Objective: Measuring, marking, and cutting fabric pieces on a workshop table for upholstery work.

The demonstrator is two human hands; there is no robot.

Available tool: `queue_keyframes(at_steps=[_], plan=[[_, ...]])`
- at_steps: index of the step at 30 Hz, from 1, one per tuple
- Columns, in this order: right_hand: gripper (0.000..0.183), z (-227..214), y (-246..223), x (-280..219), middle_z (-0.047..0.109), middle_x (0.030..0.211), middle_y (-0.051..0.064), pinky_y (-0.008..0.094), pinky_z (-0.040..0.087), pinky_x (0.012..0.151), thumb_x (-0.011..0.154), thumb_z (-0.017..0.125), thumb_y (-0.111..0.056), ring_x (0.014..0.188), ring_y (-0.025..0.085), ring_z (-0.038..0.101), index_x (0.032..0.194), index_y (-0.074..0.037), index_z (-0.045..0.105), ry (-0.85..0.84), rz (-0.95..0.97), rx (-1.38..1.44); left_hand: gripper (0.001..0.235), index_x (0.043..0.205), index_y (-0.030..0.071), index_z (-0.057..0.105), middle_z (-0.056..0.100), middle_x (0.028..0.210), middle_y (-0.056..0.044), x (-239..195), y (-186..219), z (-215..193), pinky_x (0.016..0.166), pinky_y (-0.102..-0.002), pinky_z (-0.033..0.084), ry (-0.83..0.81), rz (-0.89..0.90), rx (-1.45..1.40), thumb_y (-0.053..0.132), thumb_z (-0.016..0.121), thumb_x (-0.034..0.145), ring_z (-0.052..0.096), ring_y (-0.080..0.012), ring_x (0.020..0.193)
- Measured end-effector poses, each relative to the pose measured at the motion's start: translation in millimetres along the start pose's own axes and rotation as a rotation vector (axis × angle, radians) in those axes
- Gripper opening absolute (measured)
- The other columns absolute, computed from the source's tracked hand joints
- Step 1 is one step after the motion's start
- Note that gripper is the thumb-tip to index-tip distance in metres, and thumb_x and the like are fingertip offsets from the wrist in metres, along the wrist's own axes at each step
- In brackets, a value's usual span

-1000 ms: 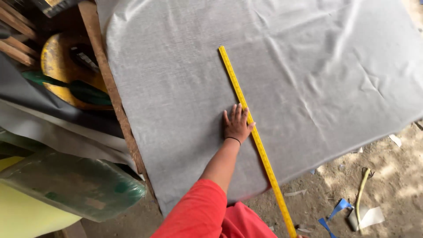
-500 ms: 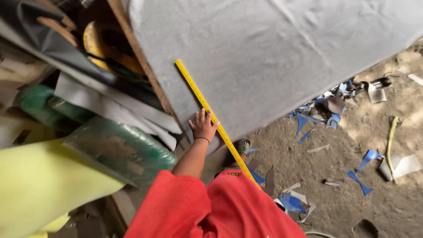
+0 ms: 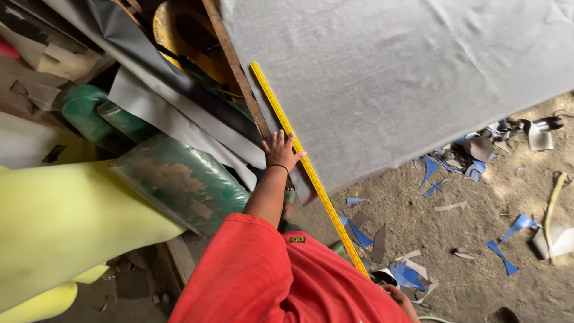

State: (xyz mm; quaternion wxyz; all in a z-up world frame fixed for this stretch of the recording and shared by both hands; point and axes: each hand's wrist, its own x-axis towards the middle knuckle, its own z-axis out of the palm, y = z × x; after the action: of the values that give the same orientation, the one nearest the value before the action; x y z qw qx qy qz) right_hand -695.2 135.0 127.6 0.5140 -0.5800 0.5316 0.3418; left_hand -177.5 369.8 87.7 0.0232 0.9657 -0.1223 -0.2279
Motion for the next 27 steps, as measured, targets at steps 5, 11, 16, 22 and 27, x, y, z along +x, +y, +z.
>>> queue_keyframes(at_steps=[5,11,16,22,27], plan=[[0.037,44,-70,130,0.077,0.099,0.040,0.050,0.057,0.076,0.104,0.058,-0.023,0.086,0.046,0.074,0.120,0.010,0.061,0.040,-0.224,0.472,0.093,0.163,0.023,0.024,0.015,0.171,-0.012,59,-51,-22,0.121,-0.067,0.007,0.060,0.119,0.004,0.077,0.046,0.091,0.008,-0.0346,0.158],[0.066,99,-262,136,0.062,0.139,0.022,0.052,0.051,0.097,0.110,0.033,-0.049,0.122,0.040,0.063,0.150,0.002,0.043,0.208,-0.001,0.561,0.090,0.157,0.019,0.031,0.007,0.170,-0.019,115,-87,-50,0.120,-0.070,0.005,0.097,0.248,-0.078,0.076,0.050,0.090,0.004,-0.0395,0.157],[0.088,135,-301,175,0.053,0.138,0.007,0.061,0.037,0.111,0.100,0.019,-0.085,0.132,0.035,0.052,0.142,-0.012,0.044,-0.268,-0.151,1.048,0.092,0.148,0.019,0.039,0.024,0.167,-0.024,123,-104,-40,0.120,-0.072,0.012,0.292,0.377,-0.164,0.081,0.057,0.084,0.020,-0.0396,0.157],[0.034,149,-260,141,0.041,0.076,-0.011,0.031,0.046,0.064,0.097,0.074,-0.041,0.085,0.022,0.067,0.083,-0.025,0.047,-0.184,-0.177,0.920,0.092,0.146,0.019,0.042,0.027,0.166,-0.022,134,-107,-2,0.116,-0.071,0.016,0.540,0.412,-0.172,0.076,0.068,0.079,0.028,-0.0392,0.154],[0.013,158,-250,104,0.067,0.098,0.004,0.036,0.051,0.069,0.096,0.071,-0.023,0.097,0.022,0.070,0.104,-0.019,0.062,-0.115,-0.168,0.917,0.095,0.144,0.019,0.049,0.029,0.165,-0.024,134,-118,7,0.111,-0.074,0.021,0.539,0.473,-0.180,0.069,0.080,0.069,0.029,-0.0432,0.152]])
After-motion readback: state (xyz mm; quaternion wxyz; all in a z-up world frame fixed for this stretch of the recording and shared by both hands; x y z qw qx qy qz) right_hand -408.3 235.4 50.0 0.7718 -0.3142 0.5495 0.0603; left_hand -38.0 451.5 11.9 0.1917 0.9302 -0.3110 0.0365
